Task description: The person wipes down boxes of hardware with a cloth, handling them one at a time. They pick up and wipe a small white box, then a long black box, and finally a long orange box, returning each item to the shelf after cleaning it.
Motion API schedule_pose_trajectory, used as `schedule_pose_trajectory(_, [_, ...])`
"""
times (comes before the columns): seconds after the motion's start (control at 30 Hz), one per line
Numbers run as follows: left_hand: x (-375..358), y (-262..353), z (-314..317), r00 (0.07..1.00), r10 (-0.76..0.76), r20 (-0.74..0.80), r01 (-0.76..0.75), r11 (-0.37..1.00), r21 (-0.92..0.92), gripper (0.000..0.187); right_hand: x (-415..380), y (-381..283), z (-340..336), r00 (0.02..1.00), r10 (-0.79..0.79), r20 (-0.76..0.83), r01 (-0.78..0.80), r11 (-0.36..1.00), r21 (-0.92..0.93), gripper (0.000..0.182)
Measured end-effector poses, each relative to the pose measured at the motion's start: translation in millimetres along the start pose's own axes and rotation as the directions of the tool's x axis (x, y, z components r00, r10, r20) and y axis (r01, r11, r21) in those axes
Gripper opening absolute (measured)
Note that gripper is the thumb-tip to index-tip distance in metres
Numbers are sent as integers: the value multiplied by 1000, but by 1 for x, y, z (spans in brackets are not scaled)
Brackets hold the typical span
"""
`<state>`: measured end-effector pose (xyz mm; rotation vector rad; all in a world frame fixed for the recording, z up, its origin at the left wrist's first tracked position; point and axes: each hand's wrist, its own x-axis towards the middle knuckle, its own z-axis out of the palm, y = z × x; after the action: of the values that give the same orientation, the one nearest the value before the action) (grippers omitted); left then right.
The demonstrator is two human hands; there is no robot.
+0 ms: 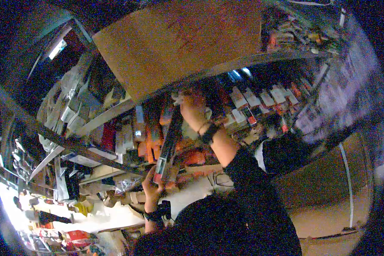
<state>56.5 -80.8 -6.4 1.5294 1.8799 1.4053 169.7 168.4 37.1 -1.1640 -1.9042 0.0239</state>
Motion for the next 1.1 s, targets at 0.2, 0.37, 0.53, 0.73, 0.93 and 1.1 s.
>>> schedule_pose_trajectory(0.2, [-16, -19, -39, 981, -193, 38, 196, 965, -173, 45, -22, 2, -37, 987, -72, 146, 54, 991, 120, 33])
schedule_pose_trajectory(0.37, [-39, -56, -40, 889, -398, 224, 428, 555, -713, 63, -67, -24, -83, 982, -112, 154, 44, 921, 387, 30])
schedule_pose_trajectory(0.53, [-27, -43, -33, 901, -349, 258, 403, 452, -796, 56, -109, -62, -77, 821, -528, 218, 353, 769, 534, 28])
schedule_pose_trajectory(0.73, [-17, -45, -29, 870, -438, 225, 434, 467, -770, 51, -88, -55, -42, 820, -467, 331, 400, 881, 252, 25])
schedule_pose_trajectory(0.93, [-14, -37, -27, 912, -324, 251, 391, 507, -768, 53, -14, 0, -18, 969, -201, 145, 217, 970, -108, 24])
schedule_pose_trajectory(1.1, [-13, -35, -24, 909, -336, 244, 385, 462, -799, 56, -14, 4, -7, 986, -164, 21, 166, 979, -120, 25])
